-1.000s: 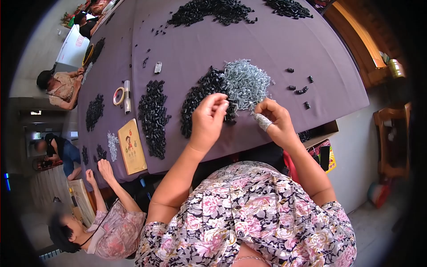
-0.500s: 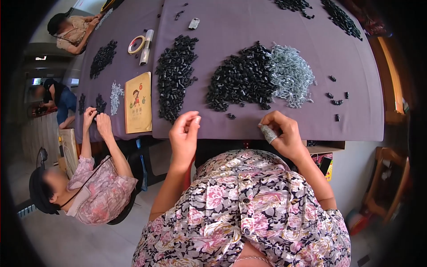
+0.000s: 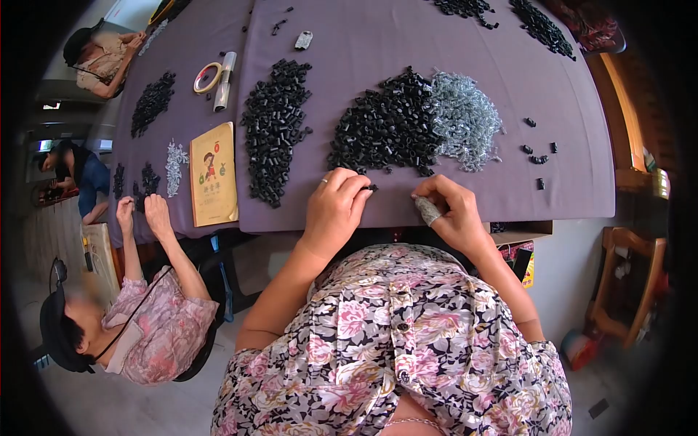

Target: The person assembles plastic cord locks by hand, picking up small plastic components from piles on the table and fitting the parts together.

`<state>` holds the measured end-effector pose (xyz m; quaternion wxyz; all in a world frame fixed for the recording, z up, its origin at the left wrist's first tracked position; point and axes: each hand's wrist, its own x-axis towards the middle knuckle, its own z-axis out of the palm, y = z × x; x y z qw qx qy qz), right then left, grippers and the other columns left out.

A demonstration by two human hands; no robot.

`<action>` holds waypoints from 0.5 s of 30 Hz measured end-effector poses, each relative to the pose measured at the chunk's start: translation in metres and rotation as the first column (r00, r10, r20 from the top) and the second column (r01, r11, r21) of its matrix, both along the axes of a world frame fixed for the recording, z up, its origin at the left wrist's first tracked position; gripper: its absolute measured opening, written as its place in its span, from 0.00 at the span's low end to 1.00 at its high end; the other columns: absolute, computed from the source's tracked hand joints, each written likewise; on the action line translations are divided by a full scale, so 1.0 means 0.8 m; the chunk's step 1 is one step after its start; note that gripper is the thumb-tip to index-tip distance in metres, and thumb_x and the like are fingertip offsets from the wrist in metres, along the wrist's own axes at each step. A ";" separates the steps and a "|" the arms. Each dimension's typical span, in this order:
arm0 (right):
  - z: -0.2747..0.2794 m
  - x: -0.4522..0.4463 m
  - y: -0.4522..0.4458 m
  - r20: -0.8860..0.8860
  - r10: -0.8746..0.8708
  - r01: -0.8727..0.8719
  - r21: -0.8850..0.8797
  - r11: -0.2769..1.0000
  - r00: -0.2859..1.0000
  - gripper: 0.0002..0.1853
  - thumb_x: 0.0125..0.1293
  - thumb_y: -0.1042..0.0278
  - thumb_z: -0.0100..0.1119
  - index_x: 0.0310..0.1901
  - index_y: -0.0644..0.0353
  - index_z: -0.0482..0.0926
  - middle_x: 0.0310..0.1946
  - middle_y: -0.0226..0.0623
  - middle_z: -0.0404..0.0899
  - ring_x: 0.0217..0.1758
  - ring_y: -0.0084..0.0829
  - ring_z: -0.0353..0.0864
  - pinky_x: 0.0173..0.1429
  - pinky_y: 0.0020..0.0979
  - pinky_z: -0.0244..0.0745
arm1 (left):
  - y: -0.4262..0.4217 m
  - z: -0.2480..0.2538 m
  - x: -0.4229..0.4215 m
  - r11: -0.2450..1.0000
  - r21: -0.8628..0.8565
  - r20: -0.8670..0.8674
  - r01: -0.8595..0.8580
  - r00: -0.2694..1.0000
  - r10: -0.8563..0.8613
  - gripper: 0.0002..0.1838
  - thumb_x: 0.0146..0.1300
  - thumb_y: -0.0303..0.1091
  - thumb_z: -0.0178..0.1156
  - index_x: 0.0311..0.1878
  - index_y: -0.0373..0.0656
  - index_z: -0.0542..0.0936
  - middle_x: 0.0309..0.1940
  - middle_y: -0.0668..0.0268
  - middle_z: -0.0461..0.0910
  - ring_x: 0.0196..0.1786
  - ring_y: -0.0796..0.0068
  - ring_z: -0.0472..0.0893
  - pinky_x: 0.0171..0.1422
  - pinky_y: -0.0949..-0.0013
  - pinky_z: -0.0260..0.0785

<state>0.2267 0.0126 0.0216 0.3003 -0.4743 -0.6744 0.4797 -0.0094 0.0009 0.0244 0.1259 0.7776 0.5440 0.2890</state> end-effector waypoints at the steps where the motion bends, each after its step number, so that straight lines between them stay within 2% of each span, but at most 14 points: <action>1: 0.001 0.000 0.000 -0.004 -0.001 0.001 -0.006 1.000 1.000 0.09 0.57 0.78 0.63 0.40 0.64 0.78 0.28 0.35 0.76 0.26 0.24 0.72 0.32 0.26 0.69 | -0.001 -0.001 -0.001 0.999 -0.022 0.018 -0.028 0.999 0.029 0.09 0.55 0.24 0.67 0.40 0.41 0.81 0.37 0.63 0.78 0.34 0.65 0.80 0.35 0.66 0.73; 7: 0.003 0.000 0.004 -0.015 0.013 -0.013 -0.010 1.000 1.000 0.09 0.57 0.78 0.63 0.40 0.64 0.78 0.28 0.35 0.76 0.26 0.24 0.73 0.32 0.26 0.70 | -0.002 0.001 -0.010 0.980 -0.093 0.094 -0.177 0.978 0.185 0.08 0.57 0.23 0.66 0.40 0.38 0.80 0.37 0.63 0.79 0.29 0.71 0.79 0.33 0.70 0.72; 11: 0.002 0.001 0.003 -0.030 0.016 -0.017 -0.007 1.000 0.999 0.09 0.57 0.78 0.63 0.40 0.64 0.78 0.28 0.35 0.76 0.26 0.24 0.73 0.32 0.26 0.70 | 0.016 0.005 0.002 0.993 -0.029 0.126 -0.113 0.985 0.116 0.09 0.59 0.22 0.65 0.43 0.38 0.80 0.36 0.62 0.79 0.30 0.72 0.81 0.33 0.70 0.73; 12: 0.001 0.001 0.003 -0.036 0.015 -0.015 -0.008 1.000 0.999 0.09 0.57 0.79 0.63 0.40 0.64 0.78 0.28 0.35 0.76 0.26 0.24 0.73 0.32 0.26 0.70 | 0.023 0.006 0.006 0.996 -0.045 0.121 -0.079 0.989 0.084 0.10 0.59 0.23 0.64 0.45 0.39 0.81 0.38 0.62 0.79 0.35 0.67 0.82 0.38 0.67 0.75; 15: 0.000 -0.001 0.002 -0.076 0.003 -0.003 0.001 1.000 0.997 0.09 0.57 0.79 0.63 0.40 0.64 0.78 0.28 0.35 0.76 0.26 0.24 0.74 0.32 0.26 0.70 | 0.047 0.018 0.022 0.998 0.057 -0.023 0.031 0.999 -0.030 0.11 0.59 0.25 0.63 0.46 0.41 0.81 0.41 0.61 0.78 0.40 0.61 0.81 0.45 0.64 0.75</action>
